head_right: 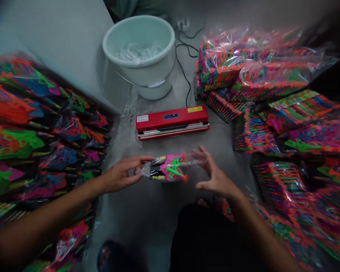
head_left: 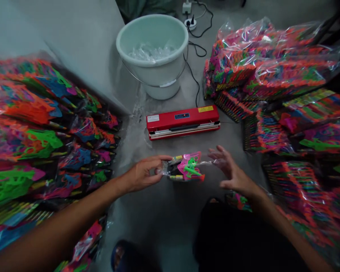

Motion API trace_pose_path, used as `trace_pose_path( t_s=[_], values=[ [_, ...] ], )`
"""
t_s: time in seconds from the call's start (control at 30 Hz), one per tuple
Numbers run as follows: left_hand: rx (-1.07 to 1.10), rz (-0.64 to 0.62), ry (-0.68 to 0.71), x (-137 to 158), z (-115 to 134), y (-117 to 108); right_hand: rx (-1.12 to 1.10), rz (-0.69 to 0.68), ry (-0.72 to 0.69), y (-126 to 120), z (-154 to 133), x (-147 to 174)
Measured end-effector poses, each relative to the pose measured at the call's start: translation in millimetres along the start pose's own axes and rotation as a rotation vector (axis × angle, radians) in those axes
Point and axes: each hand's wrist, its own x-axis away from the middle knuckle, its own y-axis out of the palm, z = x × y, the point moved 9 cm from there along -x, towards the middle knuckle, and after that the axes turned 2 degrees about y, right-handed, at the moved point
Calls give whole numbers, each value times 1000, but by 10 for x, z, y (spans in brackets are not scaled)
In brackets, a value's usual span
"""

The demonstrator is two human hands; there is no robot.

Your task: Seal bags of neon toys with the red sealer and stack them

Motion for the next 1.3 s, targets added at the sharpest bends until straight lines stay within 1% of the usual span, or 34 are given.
trace_pose_path(
  t_s=[0.07,0.13,0.27,0.37,0.43,0.47,0.5,0.57,0.63,0.7,0.73,0.8,0.87,0.93,1.0,1.07,1.2,1.3],
  values=[
    [93,77,-44,-13,-124,3,92,-17,28,121,161,-139],
    [217,169,-86,-23,-277,3,161,8,27,171,240,-302],
    [453,326,-137,-31,-634,86,121,161,-1,76,241,-605],
    [491,347,-200,-74,-825,244,110,215,-11,28,224,-760],
    [491,367,-237,-127,-873,339,125,227,-12,11,231,-839],
    [502,396,-247,-160,-883,370,132,238,-15,-6,238,-875],
    [522,445,-251,-194,-896,387,139,254,-23,-30,244,-911],
    [586,596,-272,-252,-983,394,151,297,-45,-101,268,-992],
    [695,776,-328,-293,-1183,414,150,353,-41,-195,347,-1091],
    [870,902,-417,-352,-1470,510,110,394,7,-280,517,-1215],
    [965,934,-464,-397,-1619,580,70,406,50,-313,639,-1283],
    [1109,957,-552,-495,-1885,714,-31,432,163,-366,928,-1415],
    [1171,994,-619,-562,-2097,789,-105,491,276,-427,1202,-1515],
    [1180,1063,-661,-598,-2251,808,-169,569,361,-487,1402,-1585],
    [1174,1153,-687,-616,-2352,793,-282,612,405,-508,1515,-1651],
    [1178,1240,-714,-630,-2416,770,-421,632,440,-510,1567,-1705],
    [1191,1422,-772,-627,-2487,686,-597,665,527,-559,1569,-1750],
    [1116,1494,-834,-616,-2526,589,-679,686,565,-617,1535,-1775]
  ],
)
